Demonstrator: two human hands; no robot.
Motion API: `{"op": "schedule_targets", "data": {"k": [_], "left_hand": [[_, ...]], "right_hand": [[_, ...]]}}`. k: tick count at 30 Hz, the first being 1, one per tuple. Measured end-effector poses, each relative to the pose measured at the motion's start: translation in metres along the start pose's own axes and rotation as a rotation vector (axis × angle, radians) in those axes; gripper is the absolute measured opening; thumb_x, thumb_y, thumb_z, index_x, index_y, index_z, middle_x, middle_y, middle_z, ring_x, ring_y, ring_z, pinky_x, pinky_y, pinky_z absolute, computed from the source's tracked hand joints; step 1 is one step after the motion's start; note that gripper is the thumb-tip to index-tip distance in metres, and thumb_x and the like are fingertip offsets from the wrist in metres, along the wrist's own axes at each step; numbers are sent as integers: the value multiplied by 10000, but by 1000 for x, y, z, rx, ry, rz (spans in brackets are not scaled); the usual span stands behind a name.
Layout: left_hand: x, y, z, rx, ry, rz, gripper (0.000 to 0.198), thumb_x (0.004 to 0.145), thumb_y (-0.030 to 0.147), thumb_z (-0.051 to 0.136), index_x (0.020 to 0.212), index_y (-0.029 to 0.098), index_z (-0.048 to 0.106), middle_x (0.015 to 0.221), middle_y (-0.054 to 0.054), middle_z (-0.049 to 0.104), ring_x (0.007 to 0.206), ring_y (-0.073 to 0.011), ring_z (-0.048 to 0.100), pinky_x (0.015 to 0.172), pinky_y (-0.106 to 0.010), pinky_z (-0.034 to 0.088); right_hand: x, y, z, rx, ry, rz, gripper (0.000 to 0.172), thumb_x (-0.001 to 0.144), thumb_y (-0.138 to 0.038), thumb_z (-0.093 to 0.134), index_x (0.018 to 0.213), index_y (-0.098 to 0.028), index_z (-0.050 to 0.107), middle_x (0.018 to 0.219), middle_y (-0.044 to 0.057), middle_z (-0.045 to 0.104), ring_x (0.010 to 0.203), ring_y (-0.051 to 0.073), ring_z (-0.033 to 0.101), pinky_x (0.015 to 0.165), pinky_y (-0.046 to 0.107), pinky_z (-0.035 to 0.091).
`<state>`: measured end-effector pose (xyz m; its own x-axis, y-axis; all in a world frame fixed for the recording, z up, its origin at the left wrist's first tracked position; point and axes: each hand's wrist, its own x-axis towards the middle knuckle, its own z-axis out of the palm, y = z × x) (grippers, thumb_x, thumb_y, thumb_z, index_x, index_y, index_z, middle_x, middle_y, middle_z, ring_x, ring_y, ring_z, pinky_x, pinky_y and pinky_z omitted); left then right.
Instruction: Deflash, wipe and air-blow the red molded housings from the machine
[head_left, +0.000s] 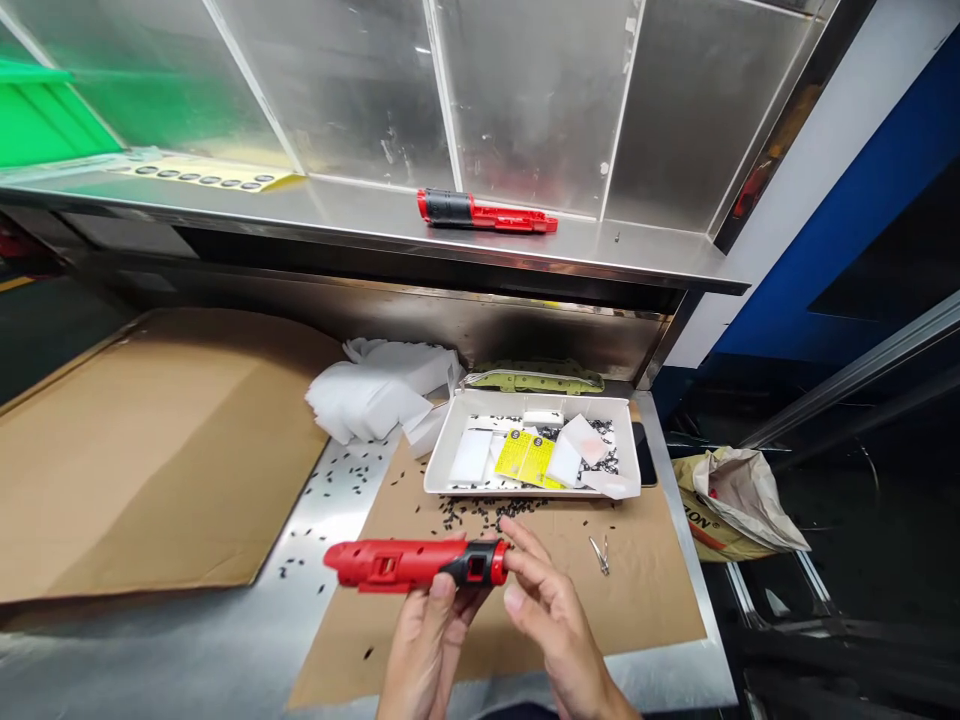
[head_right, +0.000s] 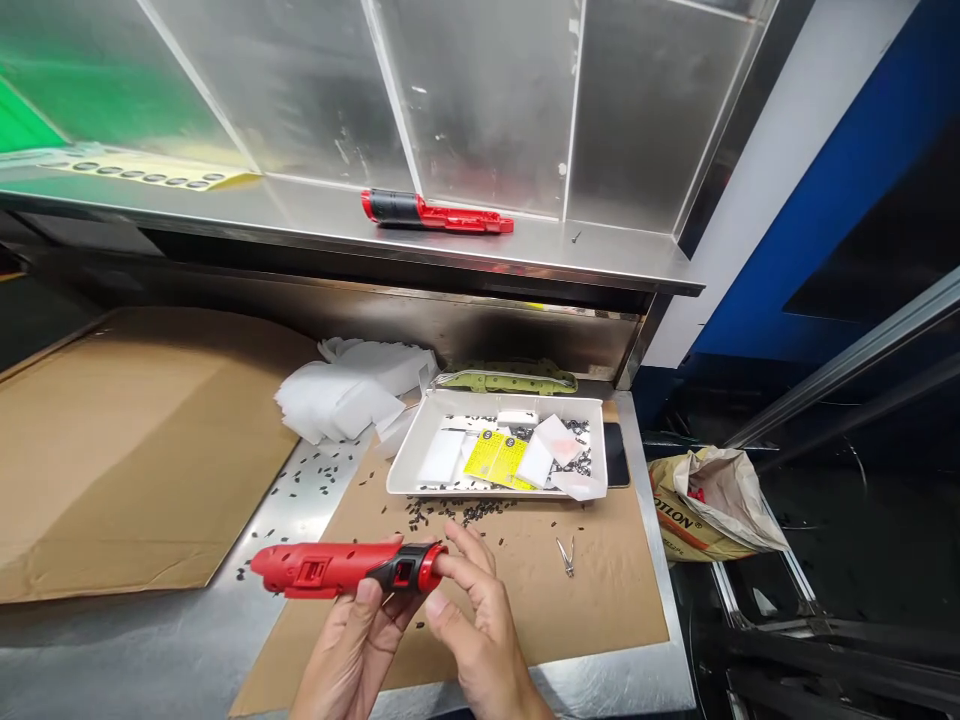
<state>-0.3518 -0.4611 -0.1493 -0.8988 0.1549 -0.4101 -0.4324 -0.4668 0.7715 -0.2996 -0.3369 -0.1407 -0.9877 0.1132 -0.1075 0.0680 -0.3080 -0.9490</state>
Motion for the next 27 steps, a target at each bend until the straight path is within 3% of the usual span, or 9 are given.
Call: {"op": "schedule_targets", "data": {"k": [3, 7, 10, 13, 18, 20, 23, 26, 27], "left_hand": [[3, -3, 0, 16, 0, -13, 611, 635, 504, 858, 1089, 176, 613, 960, -70, 776, 902, -217, 720, 789, -249, 596], [5, -1, 5, 47, 2, -41, 566, 643, 520, 846, 1026, 170, 619, 955, -66, 774, 919, -224, 714, 775, -247, 593], [3, 2, 9, 65, 9, -70, 584, 615, 542, 853, 1014, 183, 624, 937, -50, 775, 890, -205, 712, 744, -228, 589], [2, 4, 12, 82, 10, -98, 627, 582, 570, 859, 1020, 184, 632, 926, -52, 776, 819, -185, 707, 715, -230, 591], [2, 2, 12, 146, -11, -115, 654, 604, 624, 818, 1045, 180, 630, 976, -88, 767, 869, -223, 702, 757, -298, 597], [3, 1, 12, 195, -23, -100, 678, 610, 655, 794, 1058, 174, 627, 959, -107, 765, 905, -265, 701, 798, -352, 593], [7, 7, 14, 313, -42, -12, 617, 671, 675, 727, 1034, 182, 653, 1005, -127, 752, 1010, -310, 676, 917, -414, 543], [17, 23, 20, 518, -39, 190, 502, 647, 612, 774, 943, 209, 720, 1107, -103, 720, 1194, -303, 566, 1097, -333, 358], [21, 30, 22, 596, -42, 267, 467, 617, 570, 810, 918, 221, 739, 1118, -90, 714, 1229, -299, 529, 1113, -286, 301]], "right_hand": [[-2, 0, 1, 51, -55, 14, 627, 825, -654, 594, 1328, -280, 599, 1593, 58, 301, 1489, 287, 203, 1209, 488, 161], [-2, -5, -4, -311, -75, -96, 620, 848, -698, 508, 1315, -303, 607, 1616, 38, 241, 1511, 313, 45, 1196, 579, 92], [0, -6, -10, -647, -97, -206, 526, 857, -570, 578, 1317, -316, 595, 1628, 17, 196, 1508, 331, -15, 1183, 616, 110], [3, -5, -17, -942, -95, -290, 542, 770, -367, 728, 1293, -310, 597, 1629, 31, 170, 1502, 353, -16, 1173, 638, 104], [6, -6, -22, -1135, -67, -412, 546, 700, -296, 788, 1217, -325, 612, 1630, 51, 140, 1491, 396, 4, 1129, 719, 25], [4, -4, -22, -1121, -23, -450, 544, 685, -256, 786, 1199, -308, 616, 1623, 62, 173, 1490, 398, 32, 1131, 717, 28], [0, 1, -28, -973, 52, -460, 514, 709, -222, 750, 1202, -284, 615, 1575, 68, 320, 1484, 345, 162, 1168, 620, 167], [0, 8, -47, -809, 277, -356, 94, 853, -279, 626, 921, -237, 676, 1393, 85, 555, 1372, 282, 420, 1118, 474, 353], [1, 11, -57, -805, 364, -307, 121, 891, -294, 577, 832, -228, 660, 1323, 93, 602, 1303, 266, 499, 1077, 437, 402]]}}
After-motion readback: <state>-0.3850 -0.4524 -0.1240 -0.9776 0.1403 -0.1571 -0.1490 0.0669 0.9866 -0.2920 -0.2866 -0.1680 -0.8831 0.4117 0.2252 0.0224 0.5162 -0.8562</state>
